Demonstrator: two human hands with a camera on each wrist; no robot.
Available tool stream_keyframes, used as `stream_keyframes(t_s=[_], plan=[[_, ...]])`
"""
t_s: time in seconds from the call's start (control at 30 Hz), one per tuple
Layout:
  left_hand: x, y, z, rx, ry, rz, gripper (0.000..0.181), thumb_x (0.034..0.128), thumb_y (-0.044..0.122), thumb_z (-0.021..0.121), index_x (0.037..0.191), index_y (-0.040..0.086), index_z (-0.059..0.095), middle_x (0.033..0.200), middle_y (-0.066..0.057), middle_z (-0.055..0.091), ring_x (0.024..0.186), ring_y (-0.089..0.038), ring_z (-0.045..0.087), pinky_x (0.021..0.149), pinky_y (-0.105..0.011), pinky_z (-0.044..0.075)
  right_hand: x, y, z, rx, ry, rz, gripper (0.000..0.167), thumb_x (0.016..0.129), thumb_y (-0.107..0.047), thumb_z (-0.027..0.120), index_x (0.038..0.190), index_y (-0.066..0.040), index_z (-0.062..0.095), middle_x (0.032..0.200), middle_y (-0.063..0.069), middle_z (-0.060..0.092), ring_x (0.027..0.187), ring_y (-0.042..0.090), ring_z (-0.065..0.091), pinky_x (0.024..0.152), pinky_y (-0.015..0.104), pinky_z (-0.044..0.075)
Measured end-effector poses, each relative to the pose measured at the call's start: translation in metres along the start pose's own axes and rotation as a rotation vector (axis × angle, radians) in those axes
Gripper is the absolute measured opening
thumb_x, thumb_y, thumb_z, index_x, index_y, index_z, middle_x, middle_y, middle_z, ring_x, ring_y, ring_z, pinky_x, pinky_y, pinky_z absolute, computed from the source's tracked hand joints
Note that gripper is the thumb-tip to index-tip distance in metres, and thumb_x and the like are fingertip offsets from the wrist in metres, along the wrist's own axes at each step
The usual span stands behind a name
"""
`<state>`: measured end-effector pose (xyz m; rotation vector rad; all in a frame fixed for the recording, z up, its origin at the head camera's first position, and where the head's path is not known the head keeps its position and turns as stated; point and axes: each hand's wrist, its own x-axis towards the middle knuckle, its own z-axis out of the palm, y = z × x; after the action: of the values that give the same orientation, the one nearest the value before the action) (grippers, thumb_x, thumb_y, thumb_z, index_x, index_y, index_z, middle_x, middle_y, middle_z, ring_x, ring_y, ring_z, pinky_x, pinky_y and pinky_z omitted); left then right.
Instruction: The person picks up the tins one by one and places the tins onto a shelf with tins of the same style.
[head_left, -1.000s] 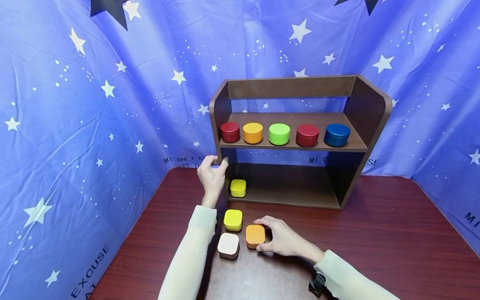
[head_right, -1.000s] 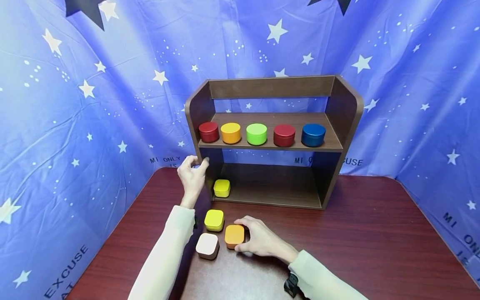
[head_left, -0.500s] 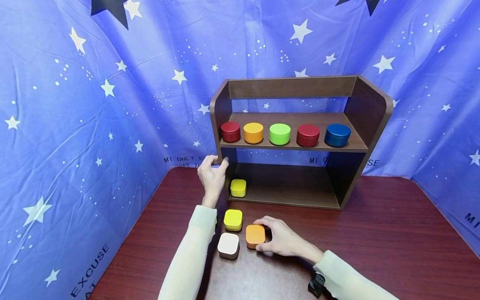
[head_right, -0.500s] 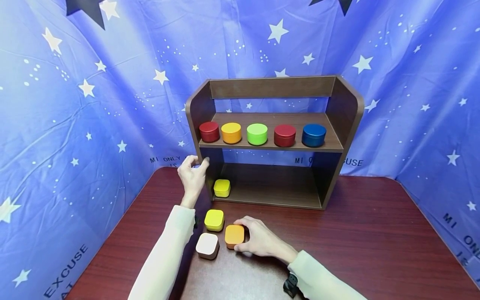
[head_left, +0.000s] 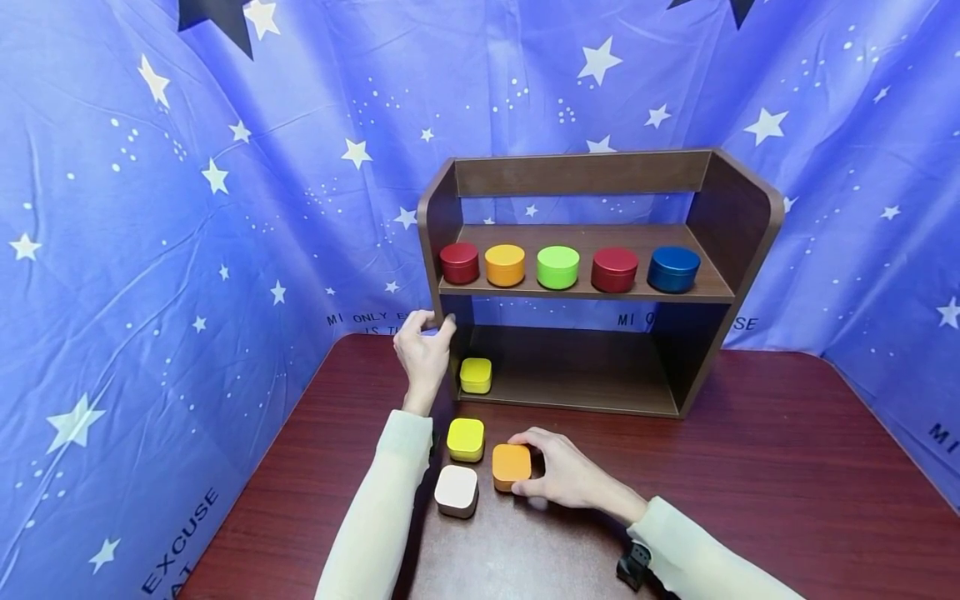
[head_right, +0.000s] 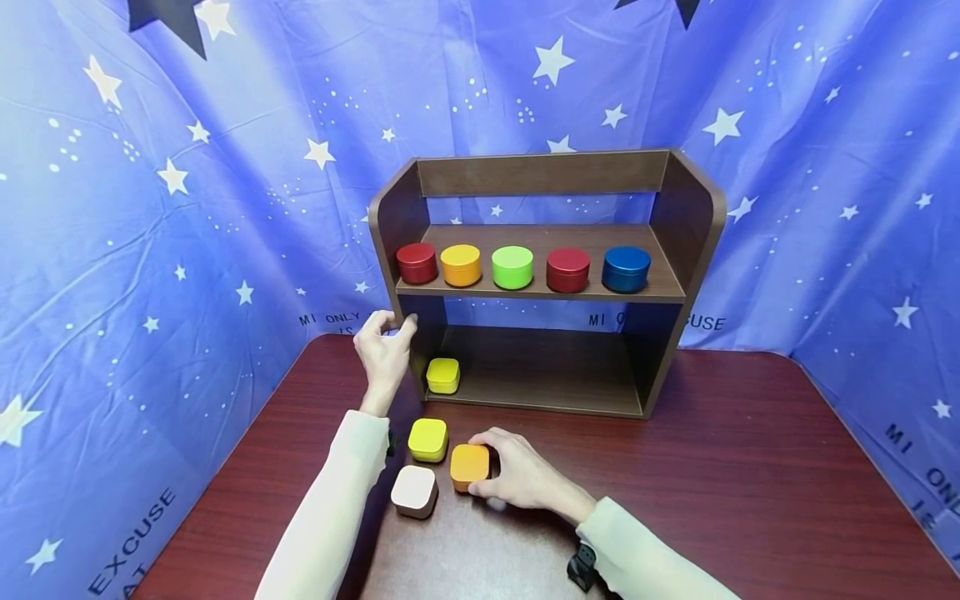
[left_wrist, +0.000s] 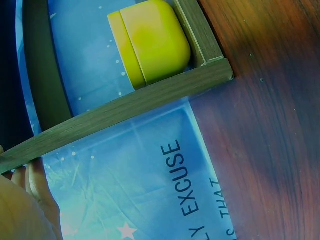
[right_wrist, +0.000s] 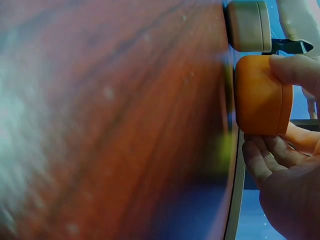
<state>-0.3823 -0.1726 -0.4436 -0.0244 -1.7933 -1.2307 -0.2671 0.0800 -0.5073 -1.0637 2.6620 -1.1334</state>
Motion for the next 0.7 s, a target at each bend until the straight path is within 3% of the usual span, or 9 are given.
stream_keyframes(t_s=[0.33,0.7], plan=[[0.0,-0.002,0.0,-0.008,-0.008,0.004,0.02,0.0841,0.018,0.084,0.082,-0.001,0.077,0.084,-0.021,0.075,0.085,-0.051,0.071,0.078,-0.054,0.05,0.006,0.001,-0.006,-0.02,0.008,0.012,0.056,0.085,-0.027,0.09,0.134,-0.008,0.07,0.122,0.001,0.075,0.104,0.01,0.064,0.095,0.031,0.055],[0.0,-0.001,0.0,-0.009,0.005,0.022,0.02,0.0839,0.018,0.084,0.08,0.0,0.077,0.081,-0.019,0.075,0.082,-0.047,0.072,0.075,-0.044,0.049,0.019,0.007,-0.019,-0.017,0.049,0.072,0.057,0.084,-0.026,0.091,0.133,-0.007,0.071,0.123,0.005,0.076,0.105,0.016,0.066,0.094,0.034,0.056]])
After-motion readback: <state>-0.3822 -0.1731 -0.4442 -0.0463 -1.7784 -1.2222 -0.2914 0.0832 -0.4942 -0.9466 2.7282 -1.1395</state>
